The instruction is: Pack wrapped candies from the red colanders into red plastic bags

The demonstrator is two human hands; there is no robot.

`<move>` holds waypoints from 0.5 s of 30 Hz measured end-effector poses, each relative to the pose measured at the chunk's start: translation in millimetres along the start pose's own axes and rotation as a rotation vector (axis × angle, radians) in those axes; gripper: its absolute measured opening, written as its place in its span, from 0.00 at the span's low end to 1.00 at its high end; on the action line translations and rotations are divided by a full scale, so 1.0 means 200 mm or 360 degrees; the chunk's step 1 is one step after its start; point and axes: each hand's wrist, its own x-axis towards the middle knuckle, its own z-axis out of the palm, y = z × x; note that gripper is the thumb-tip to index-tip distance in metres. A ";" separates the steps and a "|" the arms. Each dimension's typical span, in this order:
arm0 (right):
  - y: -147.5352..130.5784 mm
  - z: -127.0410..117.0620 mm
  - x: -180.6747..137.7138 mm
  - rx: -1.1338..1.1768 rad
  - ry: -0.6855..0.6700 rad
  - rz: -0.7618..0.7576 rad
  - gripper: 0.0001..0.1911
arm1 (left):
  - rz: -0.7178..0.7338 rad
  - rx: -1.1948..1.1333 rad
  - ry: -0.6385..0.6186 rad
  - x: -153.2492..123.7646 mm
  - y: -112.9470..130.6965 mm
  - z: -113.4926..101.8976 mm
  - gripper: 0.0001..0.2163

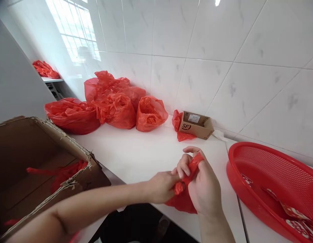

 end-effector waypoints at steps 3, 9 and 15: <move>-0.03 -0.06 -0.02 -0.0188 0.0122 -0.0281 0.11 | -0.0060 -0.0062 0.0019 -0.05 -0.04 -0.30 0.09; 0.18 -0.44 -0.06 -0.0618 0.0526 -0.0221 0.18 | -0.0545 -0.0219 0.0834 -0.61 -0.32 -1.02 0.22; 0.59 -0.60 -0.19 -0.1241 0.0662 0.0370 0.24 | -0.1329 -0.0225 0.1406 -1.46 -0.79 -1.25 0.25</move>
